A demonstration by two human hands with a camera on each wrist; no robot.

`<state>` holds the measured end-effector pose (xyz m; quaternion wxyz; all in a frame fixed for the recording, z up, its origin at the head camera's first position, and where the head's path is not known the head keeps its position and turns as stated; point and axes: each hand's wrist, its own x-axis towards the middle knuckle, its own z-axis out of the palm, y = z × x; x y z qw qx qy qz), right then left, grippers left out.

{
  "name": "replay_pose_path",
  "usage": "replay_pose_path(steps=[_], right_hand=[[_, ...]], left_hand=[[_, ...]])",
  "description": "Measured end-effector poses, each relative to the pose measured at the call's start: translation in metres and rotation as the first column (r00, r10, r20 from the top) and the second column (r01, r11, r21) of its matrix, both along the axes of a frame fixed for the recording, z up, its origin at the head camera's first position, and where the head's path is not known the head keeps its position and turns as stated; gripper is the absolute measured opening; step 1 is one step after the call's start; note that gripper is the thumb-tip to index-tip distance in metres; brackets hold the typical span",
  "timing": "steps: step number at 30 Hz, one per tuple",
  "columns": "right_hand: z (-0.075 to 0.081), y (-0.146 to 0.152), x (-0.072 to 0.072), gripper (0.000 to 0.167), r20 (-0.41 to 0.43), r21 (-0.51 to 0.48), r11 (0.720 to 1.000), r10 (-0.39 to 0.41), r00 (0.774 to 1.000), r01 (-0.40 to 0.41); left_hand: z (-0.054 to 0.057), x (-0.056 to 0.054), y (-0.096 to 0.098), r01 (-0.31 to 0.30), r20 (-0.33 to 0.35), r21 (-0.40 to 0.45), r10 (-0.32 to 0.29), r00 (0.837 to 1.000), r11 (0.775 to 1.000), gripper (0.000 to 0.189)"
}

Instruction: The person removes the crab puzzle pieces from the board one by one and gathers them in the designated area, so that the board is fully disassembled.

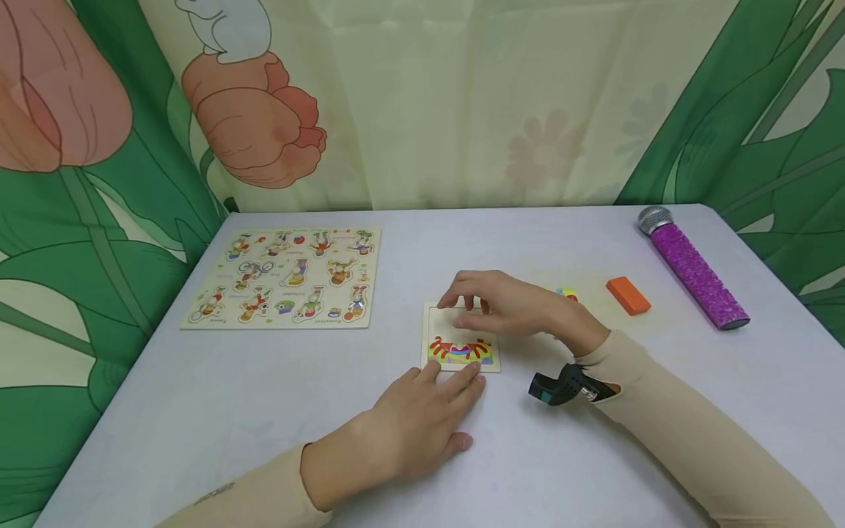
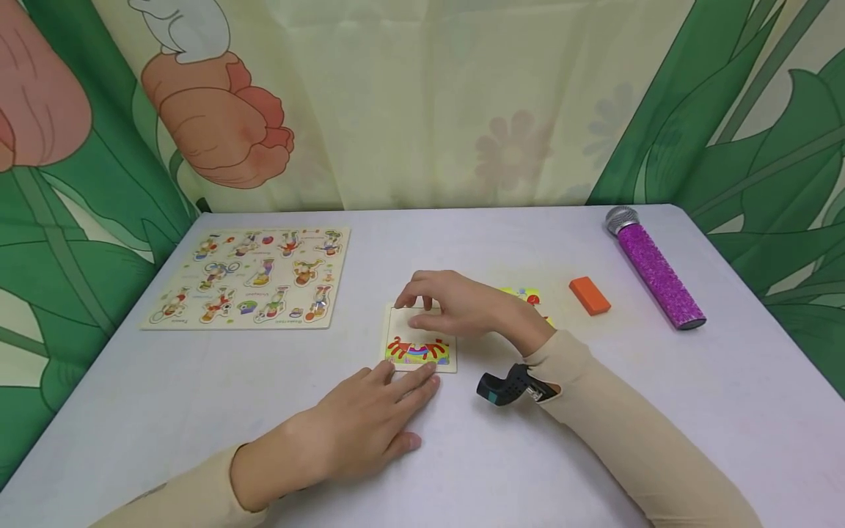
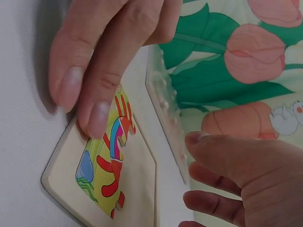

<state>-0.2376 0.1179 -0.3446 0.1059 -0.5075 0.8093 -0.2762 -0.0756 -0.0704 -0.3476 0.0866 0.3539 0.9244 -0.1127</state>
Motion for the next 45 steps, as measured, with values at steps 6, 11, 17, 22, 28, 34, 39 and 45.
replay_pose_path(steps=[6, 11, 17, 22, 28, 34, 39, 45], right_hand=[[0.000, -0.008, -0.001, 0.026, 0.013, 0.020, 1.000, 0.012, 1.000, -0.012], [0.002, -0.012, -0.002, 0.027, 0.008, 0.038, 0.999, 0.015, 1.000, -0.015], [0.001, -0.017, -0.002, 0.027, 0.024, 0.053, 0.998, 0.026, 0.999, -0.027], [0.000, -0.017, -0.002, 0.025, 0.042, 0.053, 0.998, 0.020, 0.999, -0.022], [-0.003, -0.018, -0.002, 0.023, 0.100, 0.049, 0.998, 0.039, 0.994, -0.044], [-0.006, -0.019, -0.002, 0.023, 0.136, 0.089, 0.994, 0.053, 0.989, -0.065], [-0.005, -0.018, -0.001, 0.023, 0.164, 0.126, 0.990, 0.049, 0.985, -0.070], [-0.007, -0.020, -0.001, 0.024, 0.171, 0.115, 0.989, 0.070, 0.983, -0.090]], left_hand=[[0.000, -0.002, 0.002, -0.001, 0.037, -0.008, 0.001, 0.999, 1.000, 0.074], [0.001, -0.002, 0.005, -0.005, 0.040, -0.031, 0.006, 0.999, 0.999, 0.076], [0.004, -0.004, 0.005, -0.011, 0.047, -0.017, 0.012, 0.999, 1.000, 0.072], [0.006, -0.007, 0.004, -0.012, 0.048, 0.011, 0.012, 0.999, 1.000, 0.067], [0.006, -0.006, 0.001, -0.025, 0.052, 0.045, 0.022, 0.998, 0.999, 0.065], [0.004, -0.005, -0.003, -0.022, 0.045, 0.055, 0.019, 0.999, 0.998, 0.066], [0.003, -0.006, -0.005, -0.018, 0.059, 0.063, 0.014, 0.998, 0.998, 0.068], [0.004, -0.006, -0.008, -0.029, 0.083, 0.064, 0.023, 0.996, 0.998, 0.069]])
